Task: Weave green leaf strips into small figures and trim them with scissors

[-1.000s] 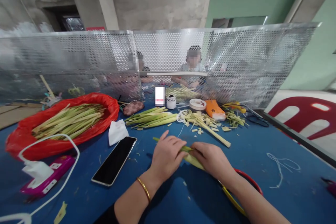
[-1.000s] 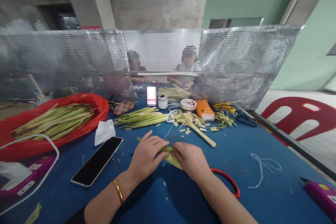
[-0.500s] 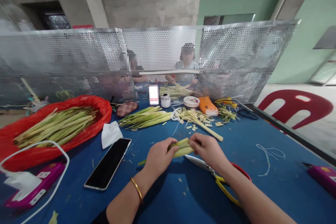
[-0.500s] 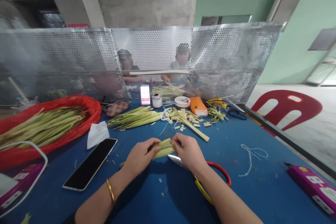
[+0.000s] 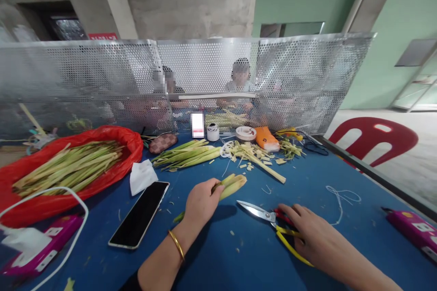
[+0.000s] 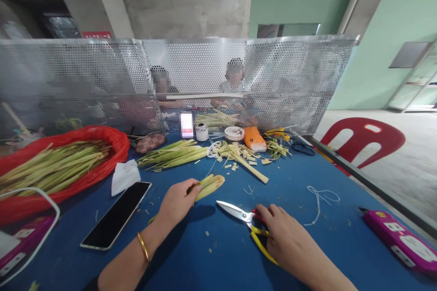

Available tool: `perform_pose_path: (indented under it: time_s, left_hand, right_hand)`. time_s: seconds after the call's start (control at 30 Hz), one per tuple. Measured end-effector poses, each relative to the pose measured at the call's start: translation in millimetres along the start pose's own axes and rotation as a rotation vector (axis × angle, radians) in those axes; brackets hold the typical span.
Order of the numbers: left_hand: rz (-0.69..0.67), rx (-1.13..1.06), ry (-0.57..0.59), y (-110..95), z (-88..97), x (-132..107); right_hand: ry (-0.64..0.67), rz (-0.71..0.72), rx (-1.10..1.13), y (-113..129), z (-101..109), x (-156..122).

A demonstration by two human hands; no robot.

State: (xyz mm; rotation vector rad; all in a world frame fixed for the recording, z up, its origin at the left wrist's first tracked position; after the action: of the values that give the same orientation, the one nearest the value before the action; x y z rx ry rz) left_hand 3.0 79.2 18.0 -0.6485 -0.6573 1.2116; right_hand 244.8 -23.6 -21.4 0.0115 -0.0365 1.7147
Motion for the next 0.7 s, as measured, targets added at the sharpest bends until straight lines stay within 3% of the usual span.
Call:
perform_pose_path:
  time_s: [0.17, 0.43, 0.7]
  left_hand:
    - [-0.008, -0.025, -0.011, 0.9, 1.5, -1.0]
    - [-0.015, -0.034, -0.062, 3.3, 5.9, 0.1]
    - [-0.013, -0.063, -0.104, 4.4, 7.8, -0.9]
  right_hand:
    - [0.052, -0.05, 0.188, 0.0, -7.8, 4.5]
    - [0.048, -0.132, 0.973, 2.3, -6.0, 11.9]
    - [0.189, -0.183, 0.965, 26.2, 4.5, 15.2]
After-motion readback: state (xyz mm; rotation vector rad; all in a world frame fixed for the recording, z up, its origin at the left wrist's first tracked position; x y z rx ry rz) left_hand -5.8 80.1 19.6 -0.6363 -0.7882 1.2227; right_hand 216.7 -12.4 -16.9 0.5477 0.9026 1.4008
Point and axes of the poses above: each hand's wrist, its own x-axis towards the middle knuckle, its own z-axis out of the back of the hand, y = z × x, the point moved 7 cm from there along x, towards the middle knuckle, and after that the axes turned 10 degrees about -x, right-handed, at the moved point
